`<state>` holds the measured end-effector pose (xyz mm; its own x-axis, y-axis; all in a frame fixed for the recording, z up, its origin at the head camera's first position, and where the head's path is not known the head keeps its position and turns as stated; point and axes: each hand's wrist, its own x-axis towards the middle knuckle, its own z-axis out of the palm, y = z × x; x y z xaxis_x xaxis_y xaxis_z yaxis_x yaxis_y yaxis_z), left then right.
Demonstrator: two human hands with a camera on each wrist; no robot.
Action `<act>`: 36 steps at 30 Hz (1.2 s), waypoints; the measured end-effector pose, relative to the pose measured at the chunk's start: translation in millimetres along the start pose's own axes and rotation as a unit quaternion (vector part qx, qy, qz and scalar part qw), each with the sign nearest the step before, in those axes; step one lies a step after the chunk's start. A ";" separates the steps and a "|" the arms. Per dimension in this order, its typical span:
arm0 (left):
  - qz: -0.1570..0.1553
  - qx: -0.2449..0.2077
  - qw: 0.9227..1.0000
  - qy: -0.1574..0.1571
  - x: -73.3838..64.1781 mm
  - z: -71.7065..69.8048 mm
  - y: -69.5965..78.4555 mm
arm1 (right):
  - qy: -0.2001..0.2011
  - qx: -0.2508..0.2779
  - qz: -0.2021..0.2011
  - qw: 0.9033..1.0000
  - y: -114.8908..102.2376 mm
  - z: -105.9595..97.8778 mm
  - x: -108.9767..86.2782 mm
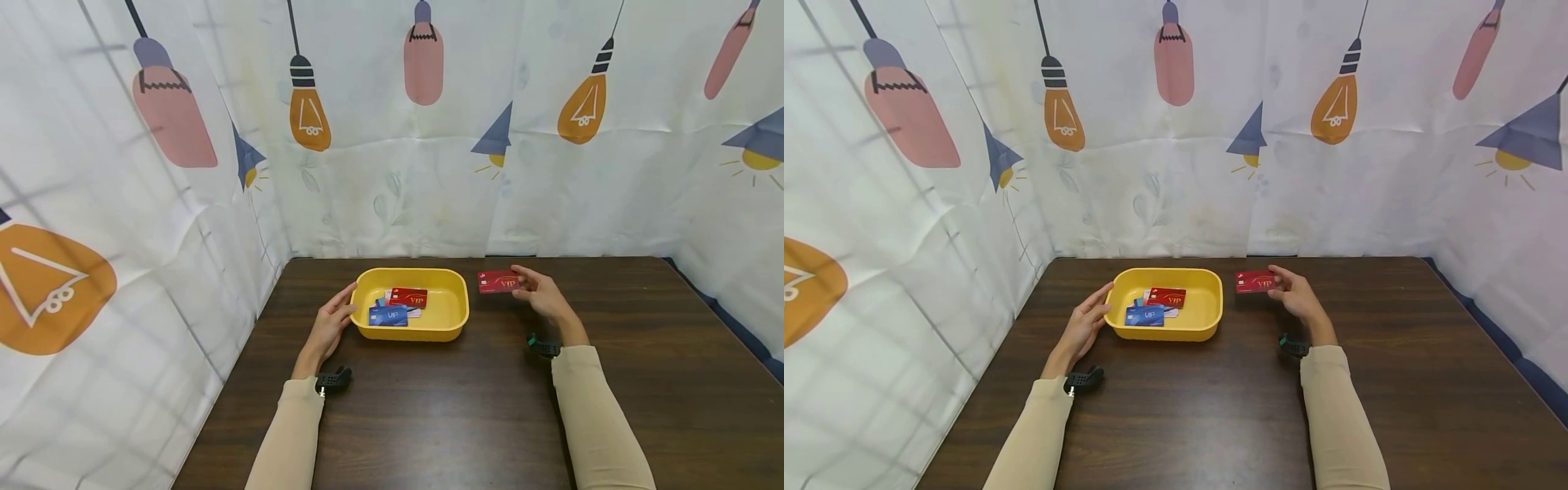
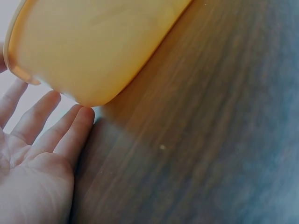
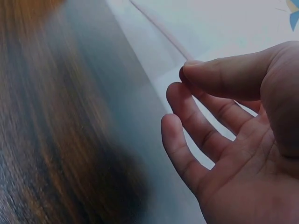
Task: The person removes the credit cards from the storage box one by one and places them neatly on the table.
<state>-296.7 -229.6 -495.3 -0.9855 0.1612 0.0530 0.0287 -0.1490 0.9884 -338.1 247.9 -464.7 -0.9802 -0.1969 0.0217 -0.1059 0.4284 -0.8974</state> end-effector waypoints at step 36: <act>-0.004 0.008 1.000 -0.008 -0.4 -3.4 0.1 | -0.044 -0.039 0.059 0.997 15.8 2.2 6.9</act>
<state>-296.9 -232.9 -495.8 -0.9831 0.1771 0.0467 0.0234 -0.1312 0.9911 -346.1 251.4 -479.7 -0.9686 -0.2161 -0.1229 -0.0077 0.5202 -0.8540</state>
